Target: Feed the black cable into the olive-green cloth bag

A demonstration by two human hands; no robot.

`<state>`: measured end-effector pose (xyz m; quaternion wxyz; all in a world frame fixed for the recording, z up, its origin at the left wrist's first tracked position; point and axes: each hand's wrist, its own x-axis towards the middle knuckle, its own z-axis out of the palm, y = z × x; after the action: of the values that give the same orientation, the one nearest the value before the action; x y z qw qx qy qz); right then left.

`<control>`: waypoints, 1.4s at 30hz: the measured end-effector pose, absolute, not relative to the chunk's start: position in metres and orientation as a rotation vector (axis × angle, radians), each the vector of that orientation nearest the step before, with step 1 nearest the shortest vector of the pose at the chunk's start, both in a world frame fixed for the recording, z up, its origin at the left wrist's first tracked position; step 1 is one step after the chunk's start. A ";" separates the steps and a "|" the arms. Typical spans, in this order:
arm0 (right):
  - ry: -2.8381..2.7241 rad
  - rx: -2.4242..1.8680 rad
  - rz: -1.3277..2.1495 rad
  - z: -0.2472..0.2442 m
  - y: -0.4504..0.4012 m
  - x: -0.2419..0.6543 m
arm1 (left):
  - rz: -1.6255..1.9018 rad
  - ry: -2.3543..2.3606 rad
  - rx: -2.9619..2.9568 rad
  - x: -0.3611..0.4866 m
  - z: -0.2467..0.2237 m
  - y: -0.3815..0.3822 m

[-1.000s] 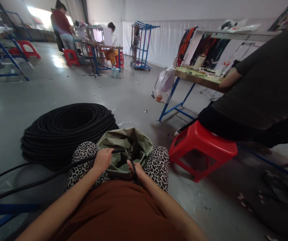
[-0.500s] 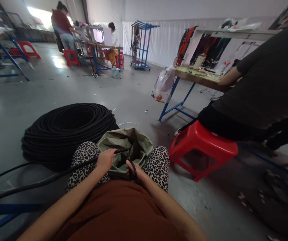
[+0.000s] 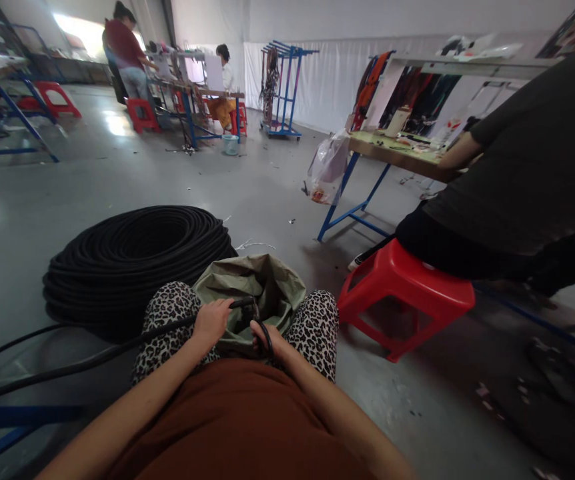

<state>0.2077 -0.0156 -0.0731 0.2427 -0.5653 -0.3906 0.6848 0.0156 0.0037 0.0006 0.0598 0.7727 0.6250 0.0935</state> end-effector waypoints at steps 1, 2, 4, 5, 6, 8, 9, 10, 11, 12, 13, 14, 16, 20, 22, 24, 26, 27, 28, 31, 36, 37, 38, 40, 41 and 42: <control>-1.071 -1.549 1.872 -0.072 -0.016 0.208 | 0.286 1.888 2.340 0.016 0.000 0.003; -1.076 -1.553 1.872 -0.071 -0.016 0.208 | 0.290 1.883 2.342 0.016 0.000 0.003; -1.081 -1.558 1.874 -0.070 -0.016 0.208 | 0.294 1.874 2.344 0.017 -0.001 0.002; -1.079 -1.560 1.875 -0.070 -0.016 0.208 | 0.289 1.870 2.346 0.017 -0.001 0.002; -1.076 -1.562 1.875 -0.071 -0.016 0.208 | 0.278 1.866 2.349 0.017 -0.001 0.002; -1.081 -1.575 1.872 -0.071 -0.015 0.207 | 0.242 1.861 2.361 0.018 0.000 0.001; -1.088 -1.586 1.866 -0.072 -0.015 0.207 | 0.223 1.856 2.371 0.018 0.000 0.001; -1.095 -1.597 1.858 -0.072 -0.015 0.207 | 0.206 1.850 2.381 0.018 0.000 0.001; -1.102 -1.605 1.851 -0.073 -0.015 0.207 | 0.190 1.847 2.389 0.018 0.001 0.001; -1.108 -1.611 1.847 -0.073 -0.014 0.206 | 0.176 1.844 2.395 0.018 0.001 0.001; -1.109 -1.613 1.847 -0.072 -0.014 0.206 | 0.164 1.842 2.400 0.018 0.001 0.001; -1.104 -1.617 1.850 -0.072 -0.015 0.206 | 0.154 1.842 2.400 0.018 0.001 0.001; -1.095 -1.637 1.854 -0.070 -0.015 0.205 | 0.147 1.844 2.394 0.018 0.001 0.001; -1.080 -1.670 1.846 -0.065 -0.017 0.204 | 0.159 1.826 2.401 0.020 0.000 0.001; -1.068 -1.662 1.845 -0.065 -0.018 0.204 | 0.147 1.822 2.411 0.021 -0.001 0.001; -1.052 -1.664 1.834 -0.064 -0.019 0.204 | 0.134 1.819 2.420 0.022 -0.001 0.001; -1.048 -1.679 1.817 -0.061 -0.019 0.204 | 0.128 1.812 2.428 0.023 -0.001 0.001; -1.054 -1.688 1.810 -0.059 -0.019 0.204 | 0.123 1.809 2.429 0.023 0.000 0.001; -1.068 -1.701 1.806 -0.057 -0.020 0.204 | 0.115 1.807 2.429 0.023 0.001 0.001; -1.110 -1.751 1.787 -0.051 -0.020 0.204 | 0.084 1.805 2.429 0.024 0.004 0.001; -1.165 -1.766 1.748 -0.053 -0.021 0.205 | 0.073 1.807 2.418 0.024 0.002 0.002; -1.186 -1.772 1.744 -0.054 -0.021 0.205 | 0.074 1.805 2.416 0.024 0.001 0.003; -1.212 -1.777 1.738 -0.056 -0.021 0.205 | 0.074 1.802 2.419 0.024 -0.001 0.003; -1.260 -1.786 1.715 -0.058 -0.021 0.205 | 0.049 1.798 2.435 0.024 -0.004 0.003; -1.279 -1.791 1.704 -0.059 -0.021 0.205 | 0.031 1.799 2.445 0.024 -0.006 0.004; -1.292 -1.794 1.698 -0.059 -0.021 0.205 | 0.012 1.801 2.452 0.025 -0.007 0.004</control>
<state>0.2054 -0.0208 -0.0594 0.1761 -0.6336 -0.4562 0.5995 0.0245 0.0042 -0.0066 0.0494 0.8050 0.5912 0.0039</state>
